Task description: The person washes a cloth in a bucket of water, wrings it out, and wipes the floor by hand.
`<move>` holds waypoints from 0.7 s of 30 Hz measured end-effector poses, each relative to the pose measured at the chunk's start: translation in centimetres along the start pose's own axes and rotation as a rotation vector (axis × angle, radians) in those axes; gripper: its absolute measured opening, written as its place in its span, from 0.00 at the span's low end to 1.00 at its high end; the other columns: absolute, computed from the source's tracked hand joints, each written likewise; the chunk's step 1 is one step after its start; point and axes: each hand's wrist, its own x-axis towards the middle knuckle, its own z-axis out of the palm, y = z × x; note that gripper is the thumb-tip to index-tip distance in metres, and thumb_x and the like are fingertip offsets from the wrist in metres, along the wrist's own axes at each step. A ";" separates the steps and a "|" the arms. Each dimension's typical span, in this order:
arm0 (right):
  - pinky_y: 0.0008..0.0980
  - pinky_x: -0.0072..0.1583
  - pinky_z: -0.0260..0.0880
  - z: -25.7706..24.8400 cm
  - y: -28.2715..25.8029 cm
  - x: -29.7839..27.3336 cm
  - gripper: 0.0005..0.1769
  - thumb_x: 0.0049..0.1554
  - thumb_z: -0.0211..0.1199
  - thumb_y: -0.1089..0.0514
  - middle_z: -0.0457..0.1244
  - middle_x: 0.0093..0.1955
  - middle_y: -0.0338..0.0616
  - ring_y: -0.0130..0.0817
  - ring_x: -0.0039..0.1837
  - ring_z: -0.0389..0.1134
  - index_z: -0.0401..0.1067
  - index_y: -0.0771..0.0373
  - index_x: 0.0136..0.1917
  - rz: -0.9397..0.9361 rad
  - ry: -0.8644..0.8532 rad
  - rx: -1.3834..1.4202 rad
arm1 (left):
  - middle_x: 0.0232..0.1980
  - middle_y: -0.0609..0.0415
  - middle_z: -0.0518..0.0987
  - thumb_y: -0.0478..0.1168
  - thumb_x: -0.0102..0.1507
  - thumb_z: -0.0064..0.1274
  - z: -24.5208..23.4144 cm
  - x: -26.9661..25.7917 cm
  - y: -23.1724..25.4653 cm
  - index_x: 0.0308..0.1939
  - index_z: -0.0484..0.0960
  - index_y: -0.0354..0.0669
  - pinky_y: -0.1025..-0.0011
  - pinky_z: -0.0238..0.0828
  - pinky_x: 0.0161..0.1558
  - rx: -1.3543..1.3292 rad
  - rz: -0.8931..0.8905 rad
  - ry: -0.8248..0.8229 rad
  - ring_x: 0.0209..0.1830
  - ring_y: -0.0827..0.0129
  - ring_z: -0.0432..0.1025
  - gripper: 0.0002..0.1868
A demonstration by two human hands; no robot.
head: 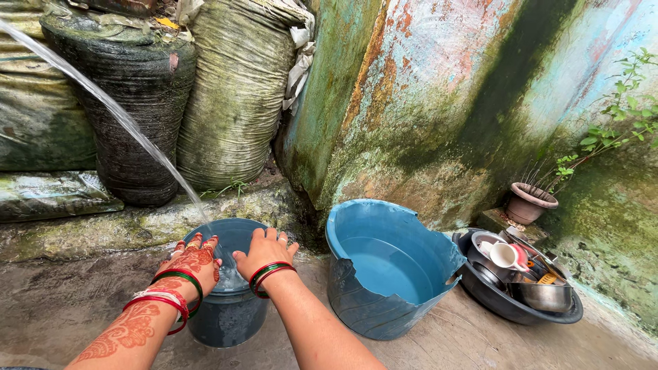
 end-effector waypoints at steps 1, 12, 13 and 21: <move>0.69 0.77 0.36 0.0 0.1 0.0 0.36 0.57 0.63 0.39 0.53 0.76 0.57 0.61 0.81 0.46 0.62 0.62 0.70 0.001 0.000 0.000 | 0.86 0.56 0.40 0.54 0.72 0.37 0.0 0.0 0.0 0.81 0.48 0.68 0.48 0.47 0.78 0.006 -0.001 0.003 0.85 0.52 0.39 0.33; 0.69 0.77 0.36 -0.2 0.1 0.1 0.35 0.60 0.61 0.42 0.52 0.76 0.55 0.56 0.81 0.47 0.61 0.61 0.73 0.011 -0.052 -0.026 | 0.86 0.57 0.41 0.54 0.72 0.36 0.1 -0.1 0.1 0.81 0.50 0.68 0.49 0.45 0.79 0.004 -0.011 0.016 0.85 0.53 0.39 0.32; 0.69 0.77 0.36 -0.2 0.1 0.1 0.35 0.60 0.61 0.42 0.52 0.76 0.55 0.56 0.81 0.47 0.61 0.61 0.73 0.011 -0.052 -0.025 | 0.86 0.56 0.42 0.54 0.72 0.37 0.0 -0.1 0.1 0.81 0.50 0.67 0.49 0.46 0.79 0.002 -0.012 0.013 0.85 0.53 0.39 0.32; 0.69 0.77 0.36 0.2 0.5 -0.1 0.34 0.59 0.61 0.41 0.53 0.76 0.56 0.58 0.81 0.47 0.62 0.62 0.71 -0.002 -0.036 -0.013 | 0.86 0.57 0.41 0.53 0.72 0.38 0.0 0.0 0.1 0.81 0.50 0.68 0.49 0.47 0.78 -0.010 -0.015 0.010 0.85 0.52 0.40 0.33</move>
